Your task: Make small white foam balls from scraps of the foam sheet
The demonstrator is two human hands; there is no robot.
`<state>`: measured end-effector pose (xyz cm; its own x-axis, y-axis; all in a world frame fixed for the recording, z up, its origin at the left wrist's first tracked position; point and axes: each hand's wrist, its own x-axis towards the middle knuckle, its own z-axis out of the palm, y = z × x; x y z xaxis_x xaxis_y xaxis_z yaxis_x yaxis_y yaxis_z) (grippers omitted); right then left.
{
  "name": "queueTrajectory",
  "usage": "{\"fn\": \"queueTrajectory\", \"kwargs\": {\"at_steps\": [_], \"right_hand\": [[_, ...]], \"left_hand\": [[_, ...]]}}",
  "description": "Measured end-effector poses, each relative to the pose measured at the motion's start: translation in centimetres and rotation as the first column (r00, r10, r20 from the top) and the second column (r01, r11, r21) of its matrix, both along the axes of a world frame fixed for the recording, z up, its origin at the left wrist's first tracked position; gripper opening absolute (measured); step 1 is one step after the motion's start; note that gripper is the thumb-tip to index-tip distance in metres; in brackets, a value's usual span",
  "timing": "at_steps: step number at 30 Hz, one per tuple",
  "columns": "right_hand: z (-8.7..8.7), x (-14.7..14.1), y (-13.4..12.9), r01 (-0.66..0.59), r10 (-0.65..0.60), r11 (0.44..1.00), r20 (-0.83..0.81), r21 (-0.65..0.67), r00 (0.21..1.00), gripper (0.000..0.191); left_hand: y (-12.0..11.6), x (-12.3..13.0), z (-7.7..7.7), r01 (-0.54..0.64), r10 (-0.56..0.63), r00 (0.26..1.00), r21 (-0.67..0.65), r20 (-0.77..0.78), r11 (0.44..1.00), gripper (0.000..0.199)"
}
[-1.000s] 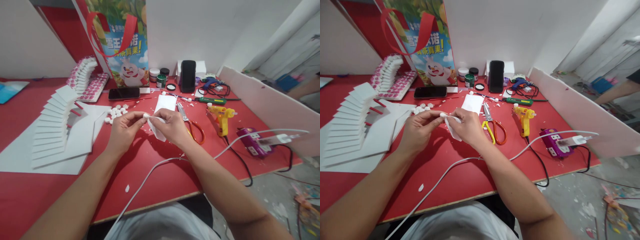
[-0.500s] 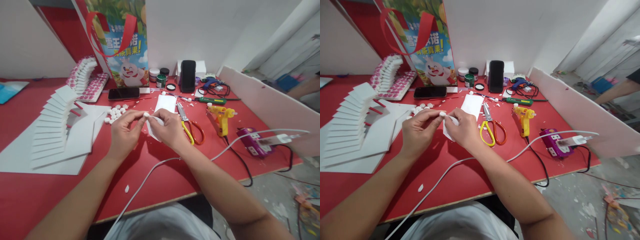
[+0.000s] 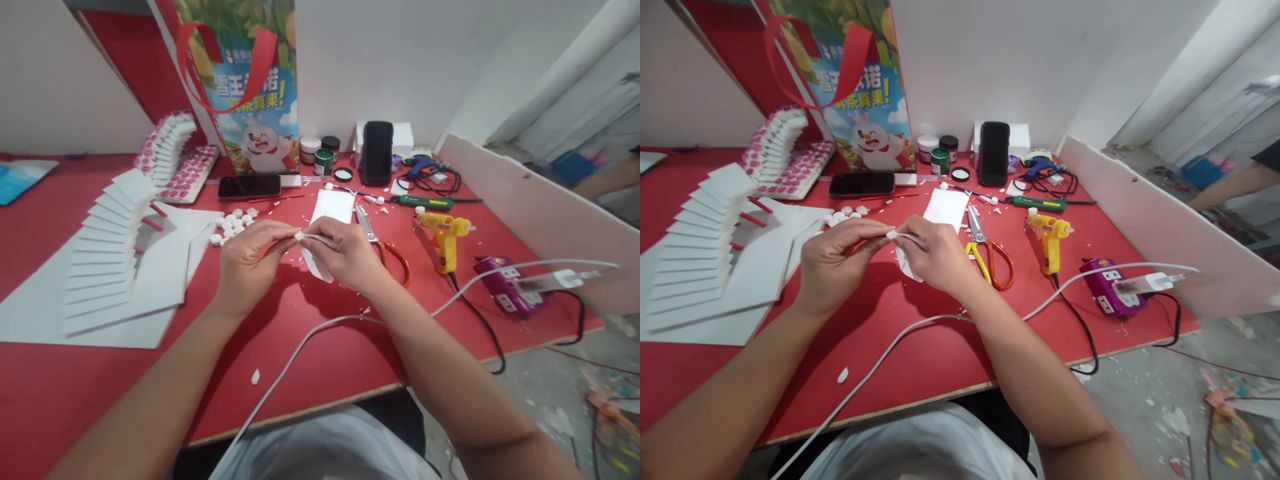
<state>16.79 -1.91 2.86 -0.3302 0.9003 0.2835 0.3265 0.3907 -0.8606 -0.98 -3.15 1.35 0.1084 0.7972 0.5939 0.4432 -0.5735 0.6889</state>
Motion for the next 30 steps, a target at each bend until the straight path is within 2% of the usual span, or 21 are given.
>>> {"fn": "queueTrajectory", "kwargs": {"at_steps": [4,8,10,12,13,14,16,17,19,20,21,23,27,30], "right_hand": [[-0.2,0.2,0.0,-0.024,0.022,0.999,0.046,0.044,0.999,0.022],[-0.2,-0.1,-0.2,0.018,-0.025,0.996,0.082,0.087,0.996,0.023],[-0.1,-0.1,0.0,0.045,-0.044,0.999,0.021,-0.023,0.999,0.031],[0.1,0.2,0.5,0.049,-0.079,0.968,-0.113,-0.247,0.99,0.044],[0.1,0.4,0.9,0.029,-0.11,0.925,-0.193,-0.38,0.975,0.051],[0.1,0.7,1.3,-0.018,-0.143,0.857,-0.271,-0.515,0.952,0.056],[0.0,1.1,1.9,-0.2,-0.164,0.674,-0.408,-0.712,0.898,0.06],[0.0,1.2,2.0,-0.319,-0.145,0.577,-0.478,-0.752,0.866,0.058],[0.0,1.1,2.0,-0.52,-0.086,0.412,-0.6,-0.748,0.795,0.048],[0.0,1.0,1.9,-0.583,-0.067,0.357,-0.643,-0.73,0.763,0.044],[0.1,0.8,1.7,-0.618,-0.062,0.326,-0.669,-0.715,0.741,0.04],[0.3,0.4,1.3,-0.634,-0.086,0.317,-0.687,-0.705,0.721,0.032],[0.5,0.1,1.0,-0.612,-0.149,0.349,-0.687,-0.71,0.712,0.021],[0.5,0.2,1.0,-0.589,-0.122,0.382,-0.671,-0.712,0.731,0.019]], "left_hand": [[0.2,-0.4,0.3,0.086,-0.087,0.996,-0.066,-0.001,0.994,0.019],[0.1,-0.3,0.1,0.08,-0.083,0.996,-0.098,-0.022,0.992,0.018],[0.1,-0.3,0.1,0.049,-0.053,0.998,-0.108,-0.032,0.993,0.019],[0.2,-0.3,0.1,0.03,-0.036,0.998,-0.131,-0.047,0.991,0.019],[0.2,-0.3,0.1,0.031,-0.039,0.998,-0.141,-0.055,0.989,0.019],[0.3,-0.3,0.1,0.037,-0.047,0.997,-0.146,-0.062,0.989,0.019],[0.4,-0.5,0.1,0.055,-0.065,0.995,-0.131,-0.077,0.99,0.018],[0.5,-0.5,0.1,0.064,-0.074,0.994,-0.115,-0.085,0.991,0.018],[0.7,-0.7,0.1,0.08,-0.088,0.991,-0.077,-0.102,0.994,0.018],[0.7,-0.7,0.1,0.087,-0.094,0.989,-0.061,-0.113,0.994,0.018],[0.8,-0.7,0.0,0.093,-0.099,0.987,-0.05,-0.125,0.994,0.018],[0.9,-0.7,0.0,0.101,-0.107,0.984,-0.046,-0.144,0.994,0.018],[0.9,-0.6,-0.1,0.11,-0.117,0.984,-0.059,-0.137,0.992,0.018],[0.8,-0.6,0.0,0.119,-0.127,0.986,-0.082,-0.104,0.99,0.018]]}}
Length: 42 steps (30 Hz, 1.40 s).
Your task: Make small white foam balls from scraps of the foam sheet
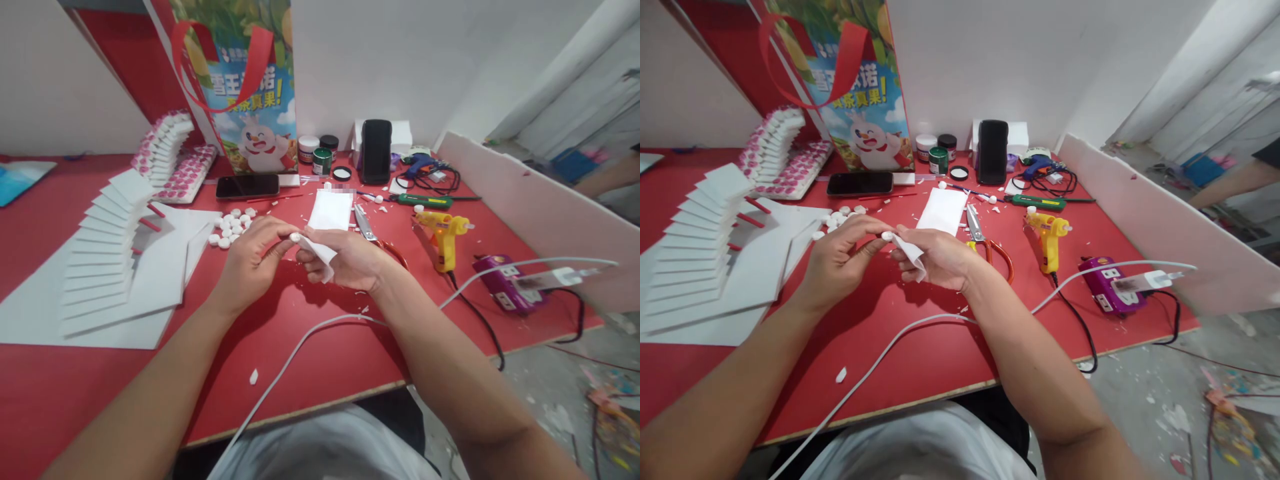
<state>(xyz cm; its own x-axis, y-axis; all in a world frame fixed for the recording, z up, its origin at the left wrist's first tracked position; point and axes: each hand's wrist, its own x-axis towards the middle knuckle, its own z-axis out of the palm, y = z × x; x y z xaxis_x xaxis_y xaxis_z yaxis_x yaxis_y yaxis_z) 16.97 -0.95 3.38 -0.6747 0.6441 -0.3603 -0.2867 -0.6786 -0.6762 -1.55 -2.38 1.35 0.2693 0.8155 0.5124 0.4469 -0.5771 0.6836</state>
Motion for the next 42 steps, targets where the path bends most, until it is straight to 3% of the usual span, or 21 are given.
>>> {"fn": "queueTrajectory", "kwargs": {"at_steps": [8,13,15,21,25,28,31,34,38,42], "right_hand": [[0.1,0.2,-0.3,-0.024,-0.039,0.936,0.169,0.352,0.985,0.03],[-0.3,0.1,-0.4,0.02,-0.173,0.875,0.275,0.483,0.946,0.032],[-0.5,-0.1,-0.4,0.044,-0.292,0.809,0.336,0.586,0.895,0.028],[-1.0,-1.6,-1.2,0.016,-0.649,0.521,0.384,0.853,0.657,0.031],[-1.3,-2.4,-2.0,-0.022,-0.753,0.376,0.319,0.927,0.576,0.023],[-1.3,-2.5,-2.4,-0.07,-0.776,0.307,0.292,0.949,0.559,0.021],[-1.1,-2.2,-2.4,-0.096,-0.773,0.273,0.277,0.957,0.571,0.021],[-1.0,-1.7,-2.0,-0.096,-0.758,0.28,0.281,0.955,0.588,0.02],[-0.7,-0.7,-1.3,-0.103,-0.657,0.321,0.3,0.941,0.692,0.019],[-0.6,-0.1,-0.8,-0.123,-0.567,0.33,0.301,0.936,0.767,0.018]], "left_hand": [[-0.5,0.3,0.4,-0.027,0.037,0.995,-0.117,0.089,0.993,0.015],[-0.6,0.6,0.1,-0.016,0.07,0.976,-0.255,0.207,0.967,0.017],[-0.6,0.6,-0.1,-0.022,0.103,0.961,-0.299,0.256,0.954,0.017],[-0.6,1.0,-0.4,-0.078,0.174,0.94,-0.31,0.295,0.948,0.017],[-1.0,1.6,-0.4,-0.233,0.245,0.949,-0.081,0.199,0.969,0.016],[-1.3,2.0,-0.5,-0.284,0.272,0.955,0.092,0.122,0.954,0.018],[-1.4,2.1,-0.7,-0.28,0.27,0.96,0.162,0.081,0.946,0.021],[-1.4,1.9,-0.6,-0.237,0.228,0.97,0.118,0.089,0.964,0.022],[-1.0,1.0,-0.4,-0.153,0.182,0.953,-0.134,0.241,0.979,0.012],[-0.4,0.2,-0.2,0.018,0.127,0.924,-0.373,0.36,0.928,0.017]]}}
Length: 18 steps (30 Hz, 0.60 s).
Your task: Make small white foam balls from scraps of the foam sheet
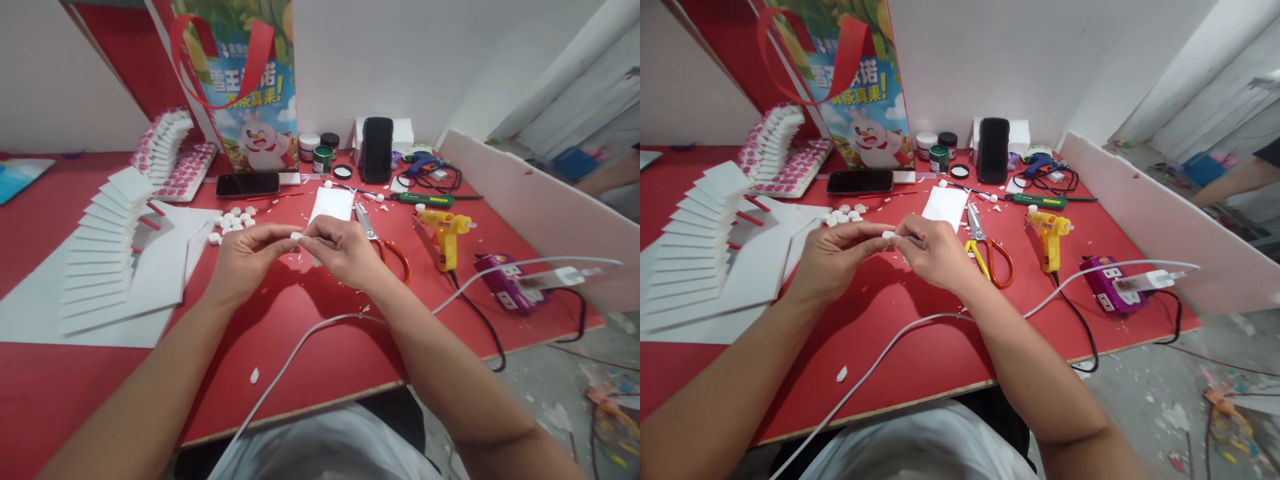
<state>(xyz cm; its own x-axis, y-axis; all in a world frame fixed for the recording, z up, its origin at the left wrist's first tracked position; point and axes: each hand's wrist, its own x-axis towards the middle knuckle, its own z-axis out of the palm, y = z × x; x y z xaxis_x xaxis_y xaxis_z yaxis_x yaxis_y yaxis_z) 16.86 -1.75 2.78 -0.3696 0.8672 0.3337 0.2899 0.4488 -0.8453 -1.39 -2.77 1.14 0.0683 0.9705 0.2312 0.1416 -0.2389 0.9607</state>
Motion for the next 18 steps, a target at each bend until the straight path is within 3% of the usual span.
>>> {"fn": "queueTrajectory", "kwargs": {"at_steps": [3,11,18], "right_hand": [[-0.07,-0.14,-0.08,0.021,-0.021,1.0,0.039,0.008,0.999,0.02],[-0.16,-0.41,-0.21,0.169,-0.165,0.986,0.285,0.012,0.944,0.028],[-0.22,-0.25,0.06,0.144,-0.132,0.989,0.222,-0.04,0.966,0.023]], "left_hand": [[0.26,-0.13,0.07,0.05,-0.05,0.999,-0.053,0.007,0.997,0.02],[0.41,0.17,0.06,0.055,-0.056,0.997,-0.023,-0.053,0.998,0.02],[0.12,0.25,0.47,0.069,-0.073,0.991,-0.04,-0.11,0.997,0.018]]}}
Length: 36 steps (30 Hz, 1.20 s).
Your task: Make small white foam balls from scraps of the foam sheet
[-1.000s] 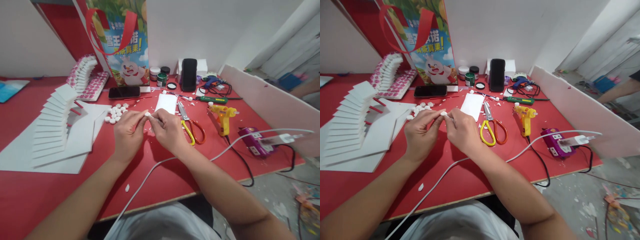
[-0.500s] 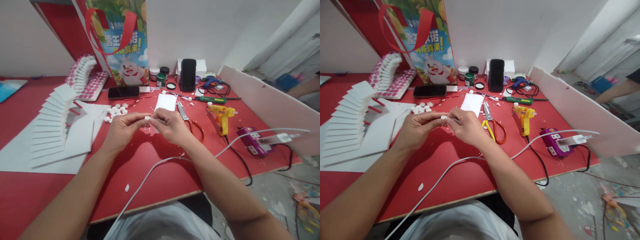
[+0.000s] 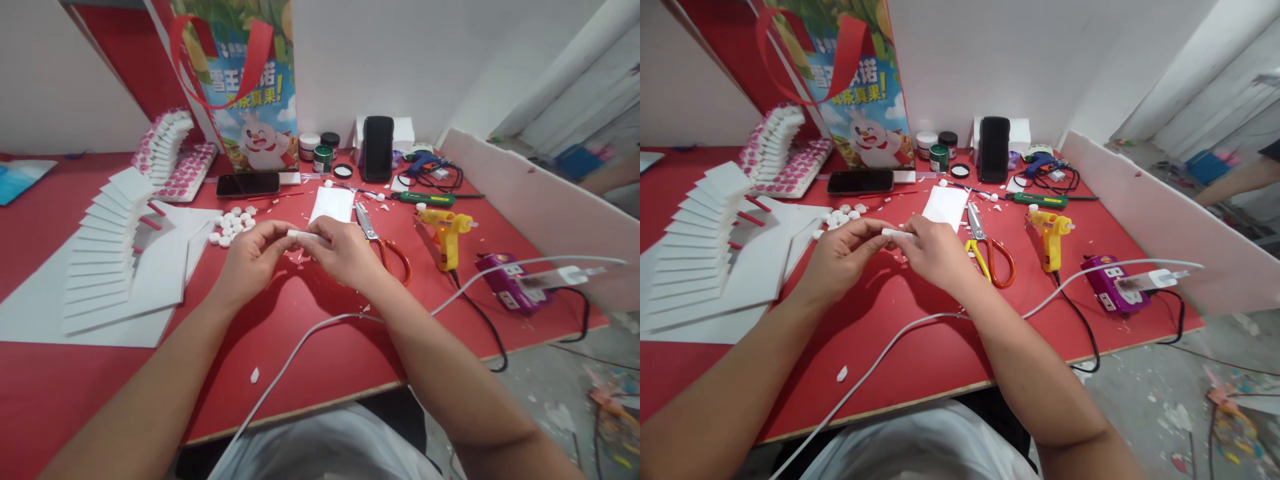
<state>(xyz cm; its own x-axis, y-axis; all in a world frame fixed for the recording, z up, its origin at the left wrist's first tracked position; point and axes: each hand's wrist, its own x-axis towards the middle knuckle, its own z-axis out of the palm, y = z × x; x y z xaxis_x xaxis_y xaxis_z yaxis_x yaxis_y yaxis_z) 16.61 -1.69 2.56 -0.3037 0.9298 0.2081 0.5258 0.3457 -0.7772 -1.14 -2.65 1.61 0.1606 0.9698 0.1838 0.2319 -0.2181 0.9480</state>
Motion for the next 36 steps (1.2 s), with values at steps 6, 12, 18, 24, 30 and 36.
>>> {"fn": "queueTrajectory", "kwargs": {"at_steps": [6,12,18,24,30,36], "right_hand": [[0.0,-0.7,-0.6,0.071,-0.073,0.995,0.027,0.072,0.997,0.025],[-0.6,-1.3,-1.2,0.033,-0.044,0.982,0.055,0.186,0.997,0.02],[-0.3,-1.0,-1.2,-0.02,0.009,0.987,0.07,0.16,0.997,0.021],[-0.2,-0.7,-0.9,0.0,-0.001,0.988,0.008,0.152,1.0,0.025],[0.1,0.6,-0.1,-0.183,0.188,0.982,-0.135,0.044,0.973,0.025],[-0.3,0.3,-0.1,-0.151,0.157,0.987,-0.12,0.055,0.98,0.025]], "left_hand": [[-0.3,0.6,-0.5,-0.067,0.067,0.997,0.015,0.028,0.998,0.02],[-1.1,1.2,-0.6,-0.218,0.234,0.97,0.182,-0.072,0.959,0.015],[-1.4,1.4,-0.9,-0.242,0.337,0.921,0.392,-0.197,0.888,0.018],[-1.4,1.3,-1.0,-0.171,0.271,0.942,0.411,-0.197,0.895,0.026],[-0.5,0.0,0.1,-0.103,0.107,0.994,0.113,-0.027,0.988,0.017],[-0.3,-0.2,0.1,-0.01,0.033,0.992,0.184,-0.12,0.983,0.022]]}}
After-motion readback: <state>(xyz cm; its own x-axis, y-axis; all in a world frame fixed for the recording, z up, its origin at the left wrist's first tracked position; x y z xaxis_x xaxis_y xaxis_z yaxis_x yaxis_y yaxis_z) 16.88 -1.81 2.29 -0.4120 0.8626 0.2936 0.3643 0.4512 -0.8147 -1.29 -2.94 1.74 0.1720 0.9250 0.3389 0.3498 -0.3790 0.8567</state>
